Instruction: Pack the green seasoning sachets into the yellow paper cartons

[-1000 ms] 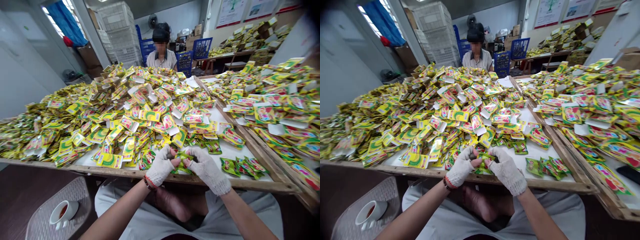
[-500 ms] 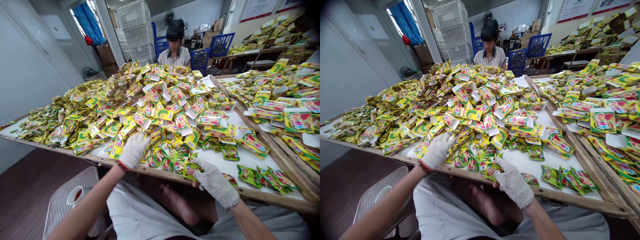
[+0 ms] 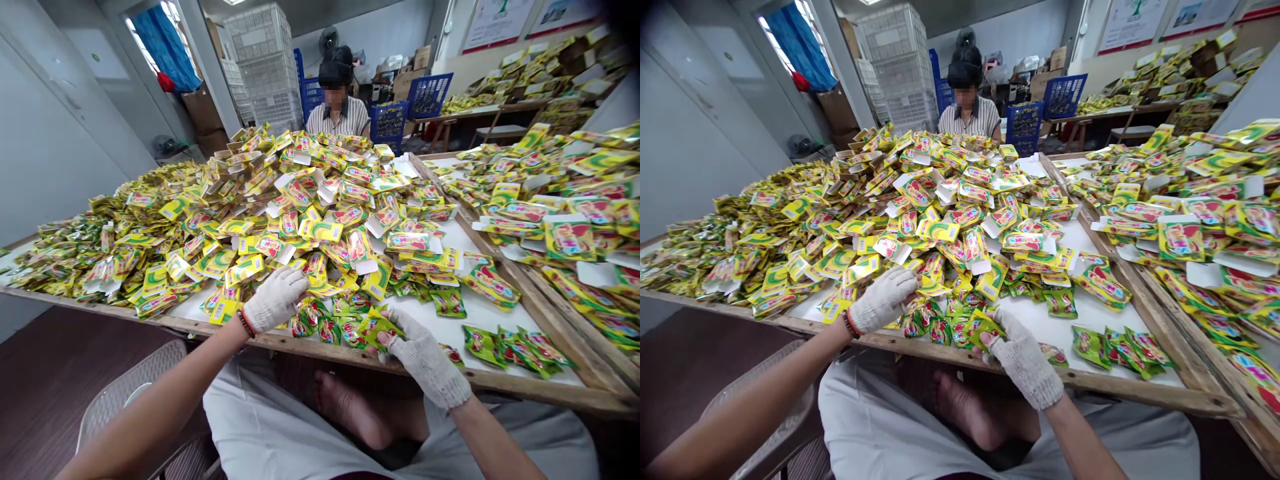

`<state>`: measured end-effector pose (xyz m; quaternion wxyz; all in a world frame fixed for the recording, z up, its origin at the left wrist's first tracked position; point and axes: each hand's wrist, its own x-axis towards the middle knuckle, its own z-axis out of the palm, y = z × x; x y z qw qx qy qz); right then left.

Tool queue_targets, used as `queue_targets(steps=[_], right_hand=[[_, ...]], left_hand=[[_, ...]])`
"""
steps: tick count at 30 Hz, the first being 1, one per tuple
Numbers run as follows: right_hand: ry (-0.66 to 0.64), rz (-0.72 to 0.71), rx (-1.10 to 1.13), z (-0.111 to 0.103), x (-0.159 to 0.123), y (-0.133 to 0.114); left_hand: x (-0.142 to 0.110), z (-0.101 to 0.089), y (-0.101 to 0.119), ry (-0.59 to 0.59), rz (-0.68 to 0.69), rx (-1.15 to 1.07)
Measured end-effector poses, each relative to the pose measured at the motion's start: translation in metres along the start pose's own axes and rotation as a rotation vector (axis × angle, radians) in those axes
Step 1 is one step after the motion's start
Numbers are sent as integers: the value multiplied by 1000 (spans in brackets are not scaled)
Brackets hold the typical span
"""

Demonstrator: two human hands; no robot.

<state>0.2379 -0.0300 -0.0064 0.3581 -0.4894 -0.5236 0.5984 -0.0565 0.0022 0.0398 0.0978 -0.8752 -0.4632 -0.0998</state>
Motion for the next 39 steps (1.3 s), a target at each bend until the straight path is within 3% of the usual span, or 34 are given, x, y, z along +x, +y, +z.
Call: queue_targets(steps=[5, 8, 10, 12, 15, 19, 24, 27, 30, 32, 35, 39], right_hand=[[36, -32, 137, -2, 3, 10], [52, 2, 224, -3, 1, 14], [57, 2, 189, -2, -1, 13], [58, -11, 139, -1, -2, 12], [81, -30, 139, -1, -1, 12], [81, -50, 214, -1, 2, 14], [134, -77, 277, 1, 4, 9], [141, -104, 289, 2, 5, 9], [176, -92, 329, 2, 5, 12], [203, -79, 350, 0, 3, 13], [223, -102, 312, -5, -1, 9], [195, -179, 98, -16, 1, 0]], left_hand=[[17, 5, 35, 176, -151, -194], [29, -2, 43, 314, -152, -438], [38, 0, 43, 343, -179, -586], [47, 9, 38, 284, -222, -649], [56, 30, 26, 183, -313, -576], [56, 31, 24, 227, -408, -469], [33, 8, 73, 217, -474, -172], [24, 15, 106, 102, -526, -7], [24, 25, 119, 2, -596, 5], [25, 24, 119, 4, -586, -43], [20, 13, 116, -1, -452, -115], [9, 3, 119, -47, -295, -204]])
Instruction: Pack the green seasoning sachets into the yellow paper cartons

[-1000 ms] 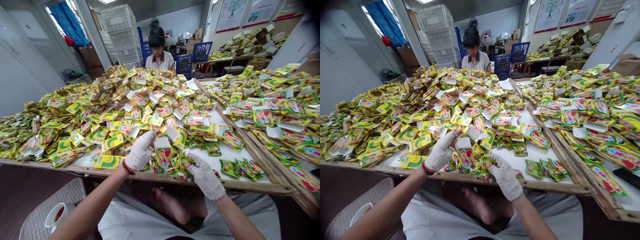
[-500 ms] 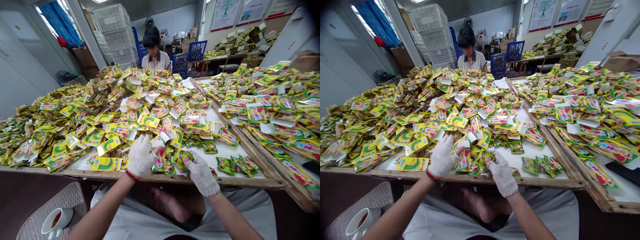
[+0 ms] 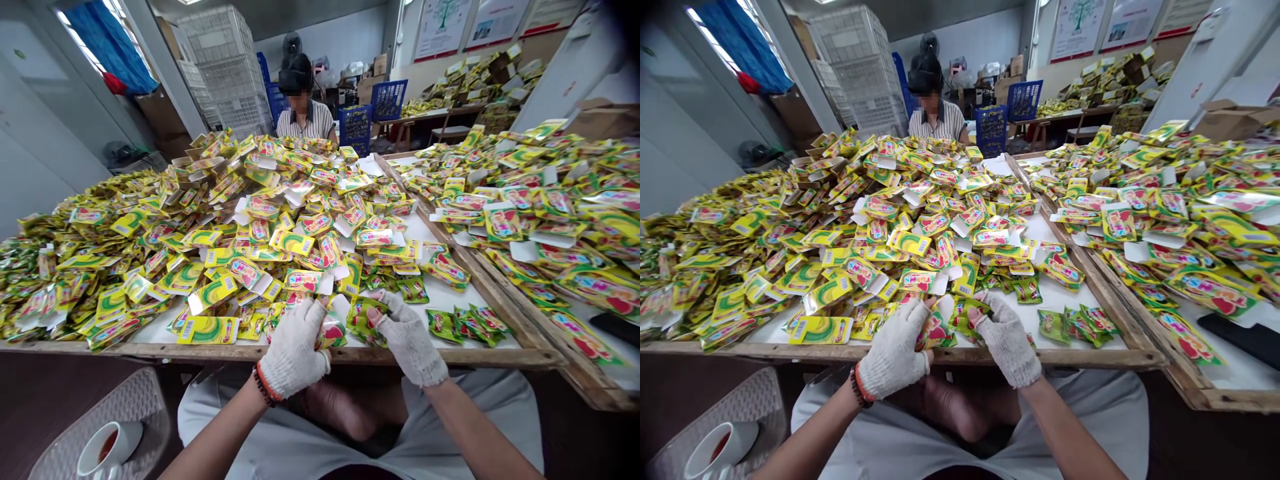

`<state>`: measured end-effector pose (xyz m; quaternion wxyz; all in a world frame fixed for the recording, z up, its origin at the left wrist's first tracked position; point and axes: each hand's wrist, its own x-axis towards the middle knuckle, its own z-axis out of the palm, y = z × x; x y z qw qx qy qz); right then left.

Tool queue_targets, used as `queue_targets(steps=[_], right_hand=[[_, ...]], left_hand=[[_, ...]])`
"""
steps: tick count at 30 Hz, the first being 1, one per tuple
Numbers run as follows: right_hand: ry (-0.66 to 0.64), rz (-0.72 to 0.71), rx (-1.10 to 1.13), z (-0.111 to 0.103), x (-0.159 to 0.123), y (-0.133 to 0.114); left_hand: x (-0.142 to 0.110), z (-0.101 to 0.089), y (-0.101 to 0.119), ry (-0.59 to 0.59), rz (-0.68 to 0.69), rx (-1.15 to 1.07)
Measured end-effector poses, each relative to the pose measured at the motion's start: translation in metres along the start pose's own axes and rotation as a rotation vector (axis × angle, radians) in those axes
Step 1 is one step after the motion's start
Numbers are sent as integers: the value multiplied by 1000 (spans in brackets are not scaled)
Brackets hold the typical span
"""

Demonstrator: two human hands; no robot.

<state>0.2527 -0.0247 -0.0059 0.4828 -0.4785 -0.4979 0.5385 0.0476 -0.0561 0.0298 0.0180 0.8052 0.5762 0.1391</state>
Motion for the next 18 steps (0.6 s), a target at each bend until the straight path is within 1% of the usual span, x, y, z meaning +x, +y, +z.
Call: queue_targets(steps=[4, 6, 8, 11, 14, 16, 18], right_hand=[[-116, -166, -375, -11, 9, -5], [-147, -239, -539, -16, 10, -8], [-169, -287, -657, -20, 10, -13], [-219, -351, -773, -23, 9, -22], [-260, -385, -829, -22, 10, -29], [-258, -436, -886, -18, 10, -30], [-228, -492, -948, -12, 7, -29]], left_hand=[[-4, 6, 0, -49, 99, -57], [-2, 9, -1, -69, 152, -92], [1, 10, -3, -93, 181, -135], [4, 8, -3, -125, 200, -178], [6, 5, 0, -132, 227, -185], [7, 5, 3, -148, 246, -155], [8, 6, 6, -165, 255, -132]])
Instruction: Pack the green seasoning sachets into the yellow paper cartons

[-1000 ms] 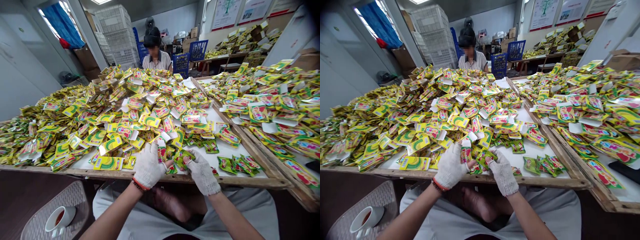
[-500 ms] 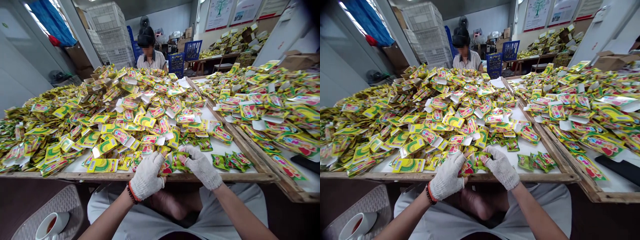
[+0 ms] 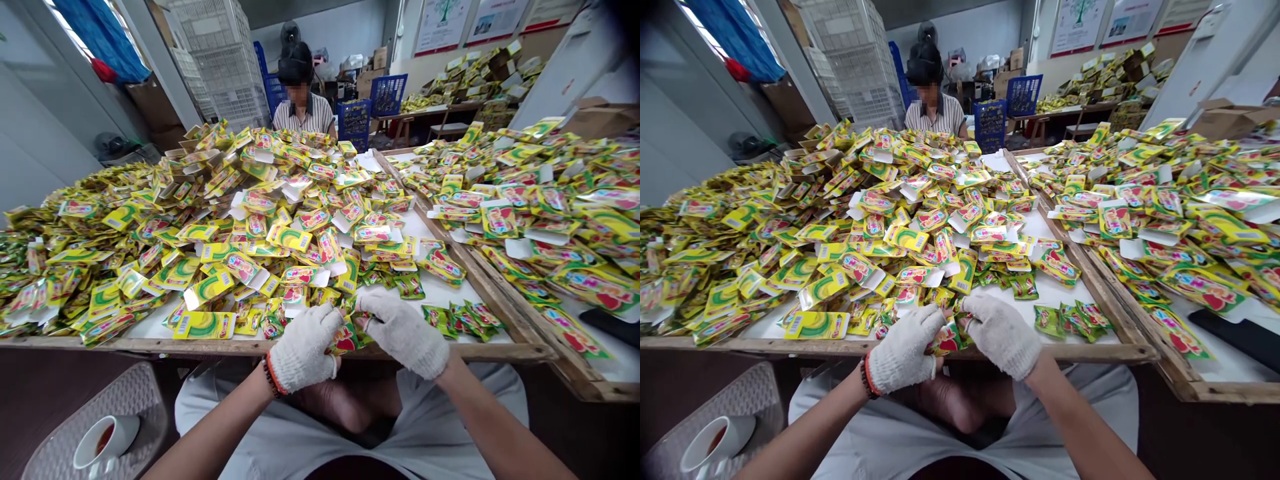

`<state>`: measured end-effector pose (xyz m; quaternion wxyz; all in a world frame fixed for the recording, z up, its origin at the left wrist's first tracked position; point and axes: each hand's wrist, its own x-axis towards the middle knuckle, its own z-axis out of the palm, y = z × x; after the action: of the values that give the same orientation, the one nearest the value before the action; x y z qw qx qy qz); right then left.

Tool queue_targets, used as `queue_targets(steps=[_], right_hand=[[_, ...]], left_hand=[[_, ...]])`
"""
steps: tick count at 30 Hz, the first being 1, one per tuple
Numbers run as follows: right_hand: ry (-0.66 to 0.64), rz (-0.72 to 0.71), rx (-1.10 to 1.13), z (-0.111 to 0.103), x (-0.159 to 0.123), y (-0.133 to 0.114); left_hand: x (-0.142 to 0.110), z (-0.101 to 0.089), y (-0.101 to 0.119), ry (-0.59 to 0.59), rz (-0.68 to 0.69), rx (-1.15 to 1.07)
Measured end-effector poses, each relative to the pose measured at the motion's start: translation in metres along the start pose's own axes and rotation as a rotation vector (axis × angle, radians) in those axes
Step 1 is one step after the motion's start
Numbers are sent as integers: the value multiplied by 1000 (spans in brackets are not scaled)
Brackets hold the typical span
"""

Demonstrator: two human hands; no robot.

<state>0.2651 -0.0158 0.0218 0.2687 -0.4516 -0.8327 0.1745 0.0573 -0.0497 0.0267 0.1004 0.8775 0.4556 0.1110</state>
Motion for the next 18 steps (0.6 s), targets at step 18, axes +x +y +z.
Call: queue_targets(steps=[18], right_hand=[[-287, 474, 566, -3, -18, -13]], left_hand=[[0, 10, 8, 138, -140, 37]])
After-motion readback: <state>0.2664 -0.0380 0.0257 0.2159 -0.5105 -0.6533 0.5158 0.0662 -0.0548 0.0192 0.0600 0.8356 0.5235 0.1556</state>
